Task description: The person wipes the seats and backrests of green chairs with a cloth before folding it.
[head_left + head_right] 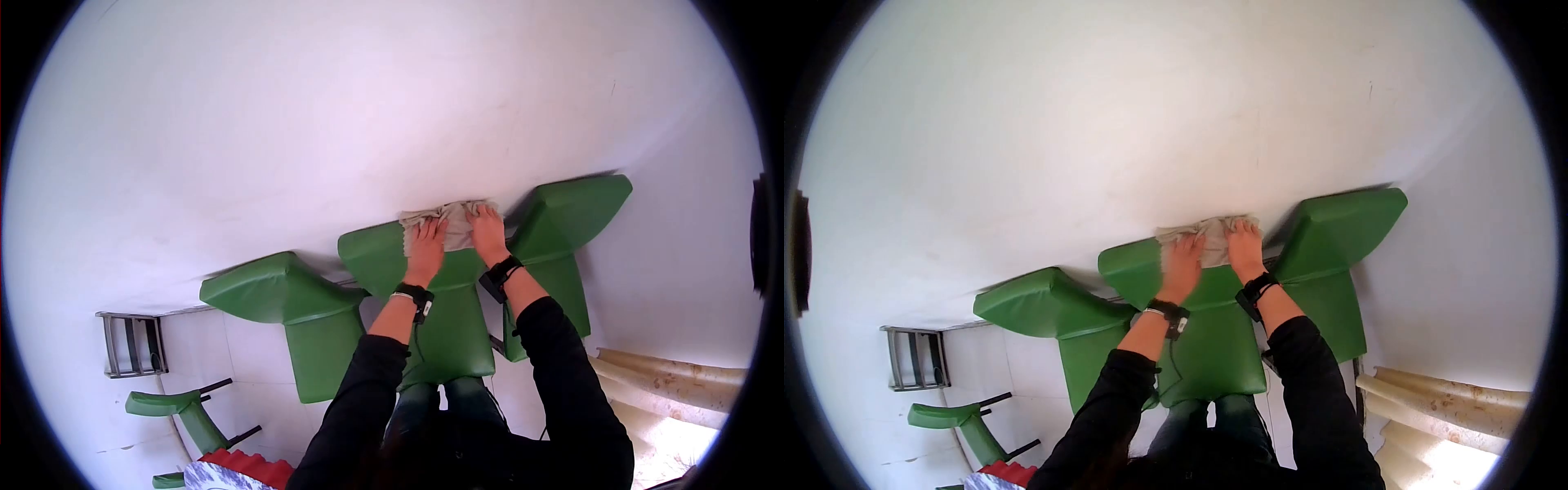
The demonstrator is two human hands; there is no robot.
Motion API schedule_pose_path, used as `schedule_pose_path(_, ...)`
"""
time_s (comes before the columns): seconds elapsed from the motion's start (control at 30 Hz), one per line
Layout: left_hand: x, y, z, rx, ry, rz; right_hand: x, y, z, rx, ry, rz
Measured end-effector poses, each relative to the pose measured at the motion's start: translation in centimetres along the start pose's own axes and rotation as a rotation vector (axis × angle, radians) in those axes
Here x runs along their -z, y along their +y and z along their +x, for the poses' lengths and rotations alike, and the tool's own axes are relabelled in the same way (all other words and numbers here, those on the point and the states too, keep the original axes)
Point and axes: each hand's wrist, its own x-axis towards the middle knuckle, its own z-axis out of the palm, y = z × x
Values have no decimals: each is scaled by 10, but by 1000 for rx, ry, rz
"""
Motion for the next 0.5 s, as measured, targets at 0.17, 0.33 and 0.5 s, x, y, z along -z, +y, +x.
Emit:
schedule_pose_path(0.17,14,-36,-44,239,-26,51,-22,-58,0,165,-6,204)
schedule_pose_path(0.33,57,-81,-84,308,64,316,-41,-130,3,269,35,193)
schedule_pose_path(0.5,65,-79,-80,293,-15,255,-44,-128,3,254,41,97)
